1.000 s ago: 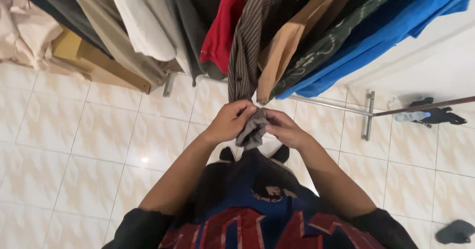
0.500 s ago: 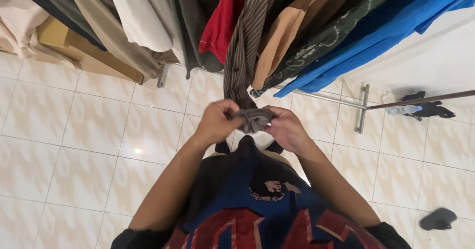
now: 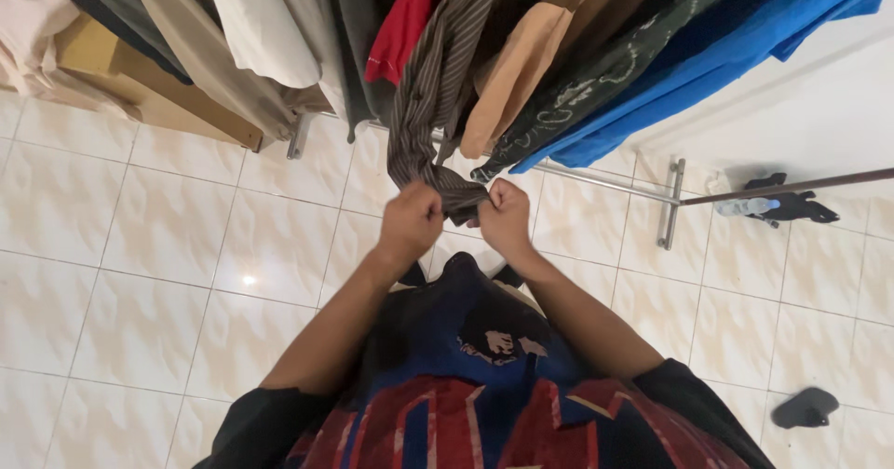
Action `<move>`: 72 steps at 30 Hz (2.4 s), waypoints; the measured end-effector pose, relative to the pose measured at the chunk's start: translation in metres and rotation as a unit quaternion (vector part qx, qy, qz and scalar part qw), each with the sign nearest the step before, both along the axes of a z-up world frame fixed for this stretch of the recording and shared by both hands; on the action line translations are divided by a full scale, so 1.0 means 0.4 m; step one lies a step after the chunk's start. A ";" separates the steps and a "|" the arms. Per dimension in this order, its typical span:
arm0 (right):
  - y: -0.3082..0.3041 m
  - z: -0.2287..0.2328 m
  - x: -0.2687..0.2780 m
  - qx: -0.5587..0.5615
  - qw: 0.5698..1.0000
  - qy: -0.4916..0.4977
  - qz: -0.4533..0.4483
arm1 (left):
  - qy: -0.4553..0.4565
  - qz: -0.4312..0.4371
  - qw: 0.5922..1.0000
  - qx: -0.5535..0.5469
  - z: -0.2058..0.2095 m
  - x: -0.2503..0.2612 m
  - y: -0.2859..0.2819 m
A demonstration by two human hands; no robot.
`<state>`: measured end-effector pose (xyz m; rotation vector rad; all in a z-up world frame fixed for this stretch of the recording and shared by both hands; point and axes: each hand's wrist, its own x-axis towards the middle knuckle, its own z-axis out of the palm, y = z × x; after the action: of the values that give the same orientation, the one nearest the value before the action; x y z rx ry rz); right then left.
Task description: The person picks up a blue shirt from a pile, places it on a wooden hanger, and hangs it on a metal clothing rack. They then button the shirt while it is on the hanger. Next, they pick up a light-colored shirt, place it on a hanger, and hang it on the rack, buttoning it as well.
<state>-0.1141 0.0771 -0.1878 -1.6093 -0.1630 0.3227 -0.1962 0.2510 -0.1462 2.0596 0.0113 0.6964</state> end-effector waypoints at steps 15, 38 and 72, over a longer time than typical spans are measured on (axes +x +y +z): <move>0.011 -0.039 -0.051 -0.013 0.985 0.166 0.041 | 0.051 0.051 0.997 0.002 -0.084 -0.050 -0.001; 0.038 -0.179 0.026 0.106 0.942 0.317 -0.043 | 0.102 -0.054 0.993 -0.039 -0.136 -0.140 0.016; -0.334 -0.152 0.082 0.014 0.946 0.323 -0.018 | 0.057 0.169 0.984 0.017 -0.322 0.059 -0.053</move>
<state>-0.0812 -0.0566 -0.2486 -1.4007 0.3641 0.7956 -0.1726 0.2298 -0.2748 2.1500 0.4266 0.7855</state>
